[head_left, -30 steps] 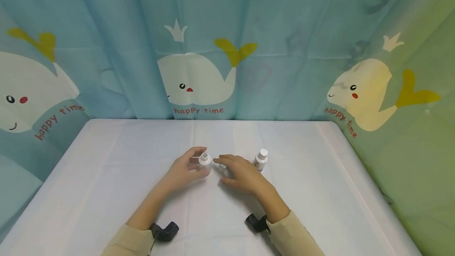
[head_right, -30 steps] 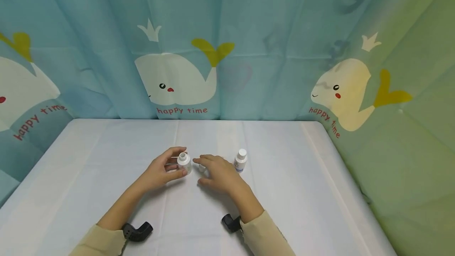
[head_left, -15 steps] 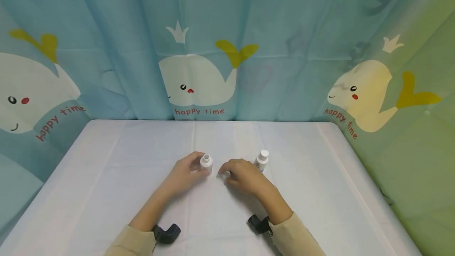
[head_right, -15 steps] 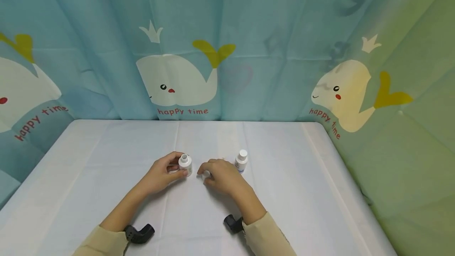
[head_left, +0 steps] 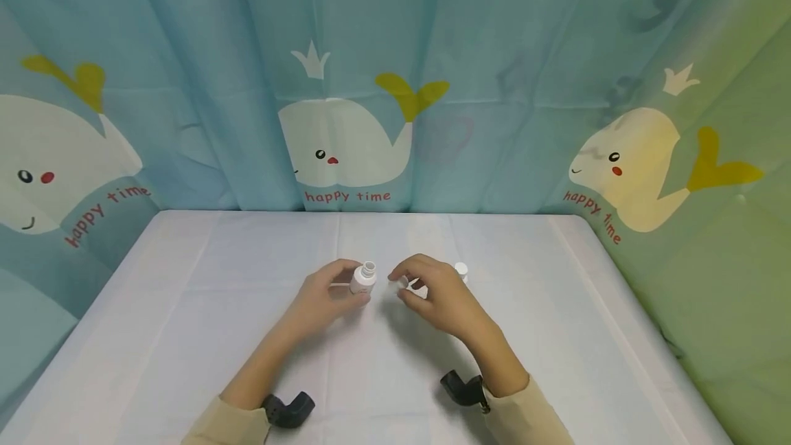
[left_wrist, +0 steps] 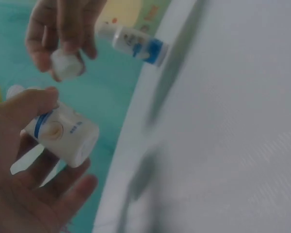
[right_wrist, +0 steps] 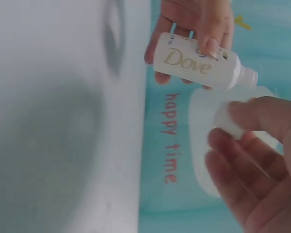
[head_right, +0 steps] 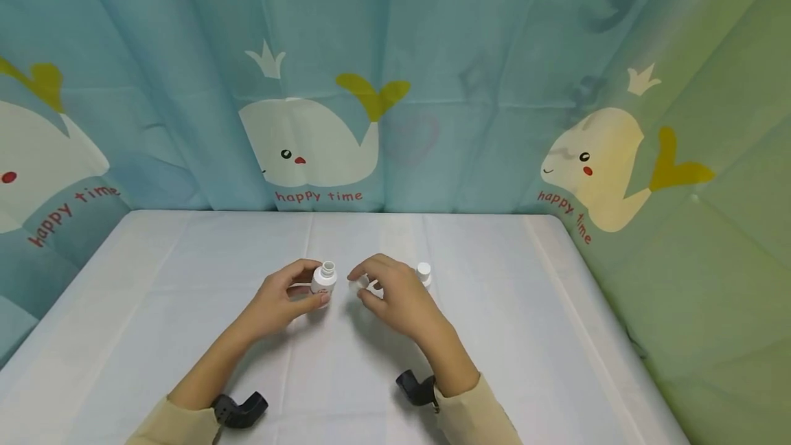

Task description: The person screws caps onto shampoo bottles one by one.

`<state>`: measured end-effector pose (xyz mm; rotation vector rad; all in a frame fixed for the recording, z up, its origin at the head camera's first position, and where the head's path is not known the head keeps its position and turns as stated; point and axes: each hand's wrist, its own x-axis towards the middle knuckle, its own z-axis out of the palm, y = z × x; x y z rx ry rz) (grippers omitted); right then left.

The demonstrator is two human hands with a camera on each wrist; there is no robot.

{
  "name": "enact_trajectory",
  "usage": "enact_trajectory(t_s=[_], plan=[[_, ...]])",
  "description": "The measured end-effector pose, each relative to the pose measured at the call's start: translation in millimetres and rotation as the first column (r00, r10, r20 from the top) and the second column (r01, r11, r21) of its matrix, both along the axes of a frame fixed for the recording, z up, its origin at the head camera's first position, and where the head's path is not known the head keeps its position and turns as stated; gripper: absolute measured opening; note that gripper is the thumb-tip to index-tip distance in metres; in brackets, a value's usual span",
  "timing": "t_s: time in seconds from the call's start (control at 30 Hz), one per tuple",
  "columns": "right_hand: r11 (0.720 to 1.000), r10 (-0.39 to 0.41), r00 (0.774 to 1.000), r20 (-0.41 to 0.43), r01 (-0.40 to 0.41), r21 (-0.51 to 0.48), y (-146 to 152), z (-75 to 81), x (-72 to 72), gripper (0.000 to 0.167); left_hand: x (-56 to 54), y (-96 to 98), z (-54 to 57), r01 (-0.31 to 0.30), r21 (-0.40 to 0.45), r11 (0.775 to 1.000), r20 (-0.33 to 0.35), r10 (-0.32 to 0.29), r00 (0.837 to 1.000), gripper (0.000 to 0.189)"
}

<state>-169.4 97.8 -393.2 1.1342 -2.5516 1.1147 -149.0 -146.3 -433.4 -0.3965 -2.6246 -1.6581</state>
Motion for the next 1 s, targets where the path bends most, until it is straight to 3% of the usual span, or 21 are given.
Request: enact_trajectory(t_s=[0.2, 0.37, 0.5, 0.73, 1.0], plan=[[0.979, -0.031, 0.999, -0.014, 0.028, -0.201, 4.4, 10.2, 2.6, 0.024, 5.2, 6.1, 11.7, 0.008, 0.043, 0.999, -0.031, -0.006, 1.000, 0.055], [0.956, 0.025, 0.999, -0.033, -0.034, -0.290, 3.3, 12.3, 4.1, 0.026, 10.9, 11.7, 19.3, 0.020, 0.027, 0.999, -0.025, -0.019, 0.999, 0.046], [0.955, 0.064, 0.997, -0.052, -0.076, -0.286, 1.4, 12.2, 5.3, 0.024, 14.4, 14.3, 21.8, 0.033, -0.021, 0.999, -0.044, -0.034, 0.998, 0.042], [0.964, 0.063, 0.994, -0.088, -0.083, -0.251, -0.1, 11.7, 6.9, 0.025, 18.2, 16.9, 23.7, 0.042, -0.072, 0.997, -0.081, -0.048, 0.996, 0.040], [0.972, 0.076, 0.995, -0.068, -0.089, -0.220, -1.2, 12.6, 8.9, 0.027, 19.8, 17.0, 26.7, 0.055, -0.074, 0.996, -0.116, -0.064, 0.991, 0.039]])
